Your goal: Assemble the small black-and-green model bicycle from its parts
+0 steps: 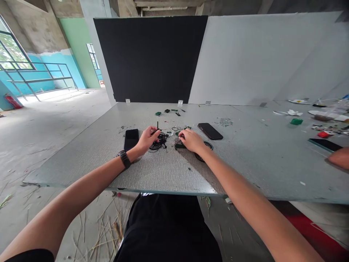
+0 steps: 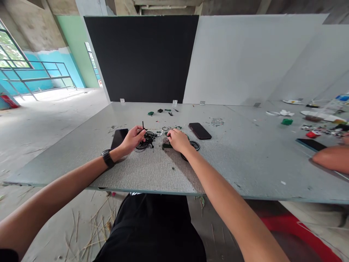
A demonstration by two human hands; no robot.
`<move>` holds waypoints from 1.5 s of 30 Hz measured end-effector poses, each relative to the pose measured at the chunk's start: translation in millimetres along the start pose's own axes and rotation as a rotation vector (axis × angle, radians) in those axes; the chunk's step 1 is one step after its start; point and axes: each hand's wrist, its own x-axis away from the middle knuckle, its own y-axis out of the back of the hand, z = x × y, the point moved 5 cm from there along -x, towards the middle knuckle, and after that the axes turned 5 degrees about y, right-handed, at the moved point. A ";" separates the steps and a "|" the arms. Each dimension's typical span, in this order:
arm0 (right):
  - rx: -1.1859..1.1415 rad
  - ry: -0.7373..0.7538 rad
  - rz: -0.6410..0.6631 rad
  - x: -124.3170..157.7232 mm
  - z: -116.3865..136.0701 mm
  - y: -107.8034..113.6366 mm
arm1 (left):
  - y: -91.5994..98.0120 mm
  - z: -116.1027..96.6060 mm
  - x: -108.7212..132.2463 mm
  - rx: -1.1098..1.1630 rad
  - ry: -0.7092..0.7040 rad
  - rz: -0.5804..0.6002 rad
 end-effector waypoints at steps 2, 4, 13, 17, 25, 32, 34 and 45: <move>0.013 0.000 0.023 0.8 2.4 -0.8 | -1.4 -1.1 1.0 0.012 0.008 0.007; 0.020 0.005 0.043 1.7 4.5 -0.5 | -3.5 -2.9 2.0 0.051 0.028 0.023; 0.063 0.071 0.057 6.9 11.6 3.8 | -7.0 -7.0 3.5 -0.087 -0.070 0.044; 0.030 0.241 -0.074 8.5 32.1 14.4 | -6.8 -16.0 6.4 -0.179 -0.142 0.042; -0.345 0.452 -0.186 18.2 79.2 23.8 | -12.0 -16.9 8.4 -0.259 -0.179 0.190; -0.464 0.436 -0.219 20.8 79.4 29.4 | -15.2 -24.3 16.6 -0.520 -0.266 0.155; -0.483 0.402 -0.219 20.3 78.5 30.6 | -16.0 -26.1 17.5 -0.533 -0.278 0.161; -0.685 0.298 -0.237 16.8 73.2 29.7 | -16.1 -27.9 18.3 -0.570 -0.318 0.162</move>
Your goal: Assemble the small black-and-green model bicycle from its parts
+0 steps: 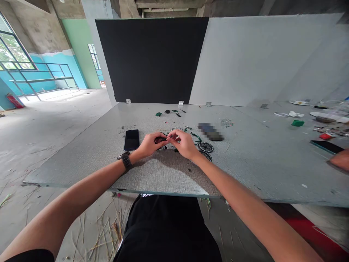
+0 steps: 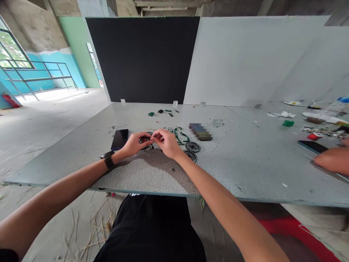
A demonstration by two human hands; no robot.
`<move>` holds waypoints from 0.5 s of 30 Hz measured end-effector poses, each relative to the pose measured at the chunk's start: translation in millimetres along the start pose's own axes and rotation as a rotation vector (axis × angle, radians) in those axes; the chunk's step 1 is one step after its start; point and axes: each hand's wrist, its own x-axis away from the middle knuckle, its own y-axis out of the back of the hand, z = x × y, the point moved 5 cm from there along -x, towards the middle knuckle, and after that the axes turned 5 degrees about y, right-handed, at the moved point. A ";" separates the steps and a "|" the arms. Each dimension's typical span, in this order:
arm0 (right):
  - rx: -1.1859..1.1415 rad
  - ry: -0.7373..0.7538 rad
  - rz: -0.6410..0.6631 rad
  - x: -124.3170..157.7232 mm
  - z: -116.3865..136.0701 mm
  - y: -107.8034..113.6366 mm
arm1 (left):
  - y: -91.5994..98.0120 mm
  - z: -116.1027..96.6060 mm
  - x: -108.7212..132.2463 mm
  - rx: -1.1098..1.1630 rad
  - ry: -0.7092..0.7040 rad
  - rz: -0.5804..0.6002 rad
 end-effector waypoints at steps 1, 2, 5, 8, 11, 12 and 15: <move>-0.004 0.000 -0.005 -0.1 0.3 0.6 | -0.2 0.3 0.1 -0.012 -0.008 -0.003; -0.006 -0.002 -0.009 -0.1 0.5 1.1 | -0.3 0.4 0.3 -0.031 -0.019 -0.009; -0.014 -0.013 -0.016 -0.2 0.8 1.8 | 0.1 -1.8 1.1 -0.111 -0.082 -0.015; -0.022 -0.022 -0.007 -0.2 1.2 0.9 | 2.5 -8.6 2.0 -0.238 -0.184 0.006; -0.013 -0.037 -0.012 -0.3 1.0 0.9 | 4.2 -18.5 3.5 -0.483 -0.348 0.078; -0.008 -0.041 -0.017 -0.4 0.6 1.1 | 4.6 -21.0 4.0 -0.555 -0.397 0.104; -0.003 -0.054 -0.022 -0.1 -2.1 1.3 | 6.1 -23.9 3.6 -0.691 -0.463 0.141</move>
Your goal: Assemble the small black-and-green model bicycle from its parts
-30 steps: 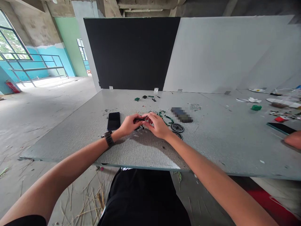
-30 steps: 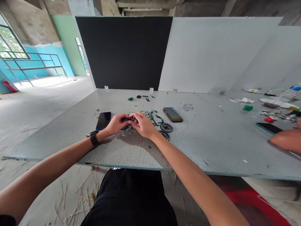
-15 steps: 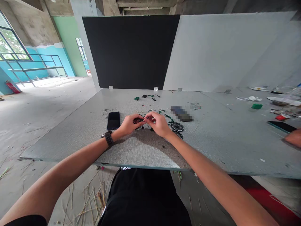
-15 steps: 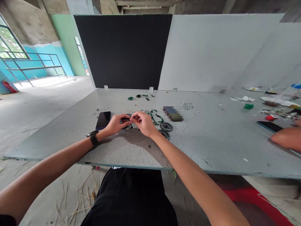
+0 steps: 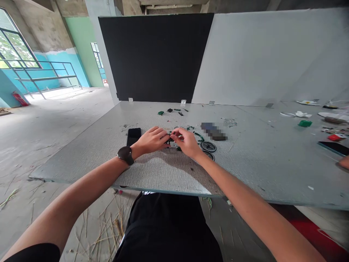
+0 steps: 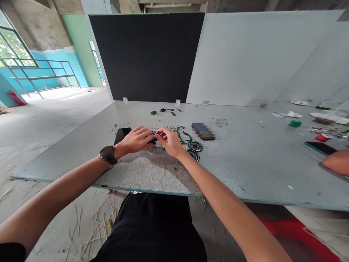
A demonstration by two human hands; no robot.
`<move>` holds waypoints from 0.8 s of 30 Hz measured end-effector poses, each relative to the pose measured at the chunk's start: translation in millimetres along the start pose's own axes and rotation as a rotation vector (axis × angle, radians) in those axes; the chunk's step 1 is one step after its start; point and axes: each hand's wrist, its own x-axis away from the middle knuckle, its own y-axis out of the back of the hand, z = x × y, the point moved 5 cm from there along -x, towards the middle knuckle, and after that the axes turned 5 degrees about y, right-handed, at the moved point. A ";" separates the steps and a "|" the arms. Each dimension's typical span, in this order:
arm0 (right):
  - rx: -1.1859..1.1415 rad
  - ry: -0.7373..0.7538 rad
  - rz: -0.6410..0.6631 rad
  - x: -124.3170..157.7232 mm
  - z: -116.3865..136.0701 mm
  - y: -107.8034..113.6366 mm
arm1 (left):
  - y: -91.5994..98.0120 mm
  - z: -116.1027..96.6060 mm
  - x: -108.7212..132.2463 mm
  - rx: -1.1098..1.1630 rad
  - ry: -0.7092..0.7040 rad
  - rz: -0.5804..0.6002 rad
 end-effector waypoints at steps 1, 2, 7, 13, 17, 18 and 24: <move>-0.006 -0.007 0.004 0.1 -1.5 -0.2 | -0.1 0.0 -0.2 -0.021 -0.012 0.010; -0.016 -0.016 0.009 0.4 -3.2 -0.6 | -0.4 0.1 -0.4 -0.032 -0.019 0.016; -0.074 -0.054 0.028 1.6 -10.6 -2.5 | -2.8 2.0 -0.2 -0.009 -0.011 0.019; -0.036 -0.066 0.030 1.0 -9.4 -0.5 | -9.0 4.8 0.8 -0.073 -0.030 0.036; 0.121 -0.083 0.037 0.1 -7.9 1.9 | -12.2 6.3 0.9 -0.051 -0.029 0.036; 0.150 -0.081 0.041 -0.1 -7.9 2.0 | -12.9 6.5 1.0 -0.060 -0.027 0.040; 0.251 -0.049 0.098 -1.6 -13.8 -3.1 | -14.8 7.7 2.0 -0.070 -0.009 0.048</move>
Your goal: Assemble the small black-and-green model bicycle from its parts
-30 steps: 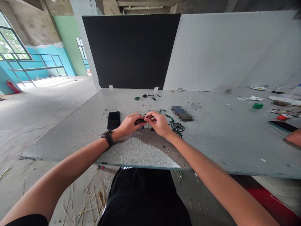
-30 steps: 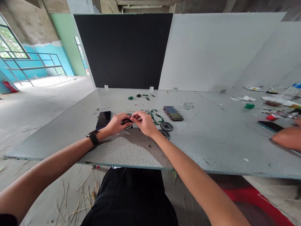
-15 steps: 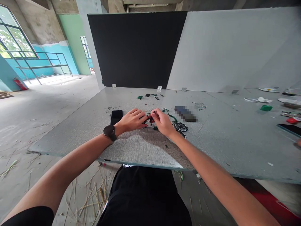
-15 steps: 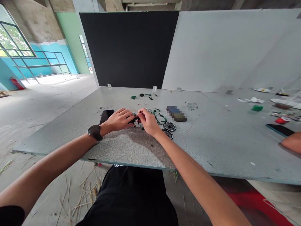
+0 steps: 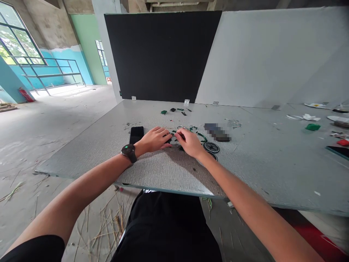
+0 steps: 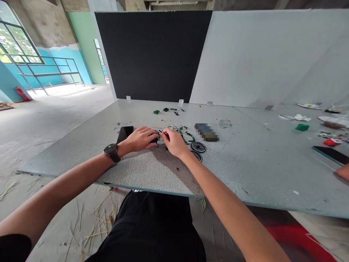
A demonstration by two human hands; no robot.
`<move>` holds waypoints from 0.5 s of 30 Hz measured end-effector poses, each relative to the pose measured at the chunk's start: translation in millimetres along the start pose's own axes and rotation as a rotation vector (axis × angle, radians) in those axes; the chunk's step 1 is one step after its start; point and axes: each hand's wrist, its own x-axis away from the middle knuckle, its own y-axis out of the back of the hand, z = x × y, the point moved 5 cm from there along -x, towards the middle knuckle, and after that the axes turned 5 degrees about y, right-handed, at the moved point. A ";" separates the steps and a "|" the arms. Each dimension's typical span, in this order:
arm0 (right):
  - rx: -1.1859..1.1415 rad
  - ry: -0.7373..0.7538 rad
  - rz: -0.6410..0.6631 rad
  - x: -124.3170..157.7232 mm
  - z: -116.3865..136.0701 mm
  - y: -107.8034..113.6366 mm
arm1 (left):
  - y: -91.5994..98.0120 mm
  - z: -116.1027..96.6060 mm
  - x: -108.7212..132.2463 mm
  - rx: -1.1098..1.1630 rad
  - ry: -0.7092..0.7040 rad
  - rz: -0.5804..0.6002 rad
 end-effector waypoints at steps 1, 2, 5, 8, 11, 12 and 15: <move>0.013 -0.007 0.002 -0.3 -2.1 -1.1 | -0.3 0.3 0.1 0.000 0.002 -0.001; 0.025 -0.016 0.004 -0.4 -4.2 -2.1 | -0.7 0.7 0.2 0.000 0.004 -0.001; 0.039 -0.039 0.006 -0.1 -9.2 -3.9 | -1.4 2.0 0.5 0.023 0.019 -0.004; 0.039 -0.047 0.013 0.9 -11.4 -4.6 | -2.0 3.7 0.9 0.075 0.047 -0.004; 0.048 -0.052 0.022 1.5 -12.8 -5.6 | -3.5 5.1 1.5 0.117 0.082 0.003; 0.053 -0.056 0.023 1.4 -13.5 -5.9 | -4.1 5.8 1.7 0.126 0.103 0.003; 0.074 -0.082 0.002 0.9 -15.6 -5.2 | -6.5 10.2 2.6 0.145 0.210 0.004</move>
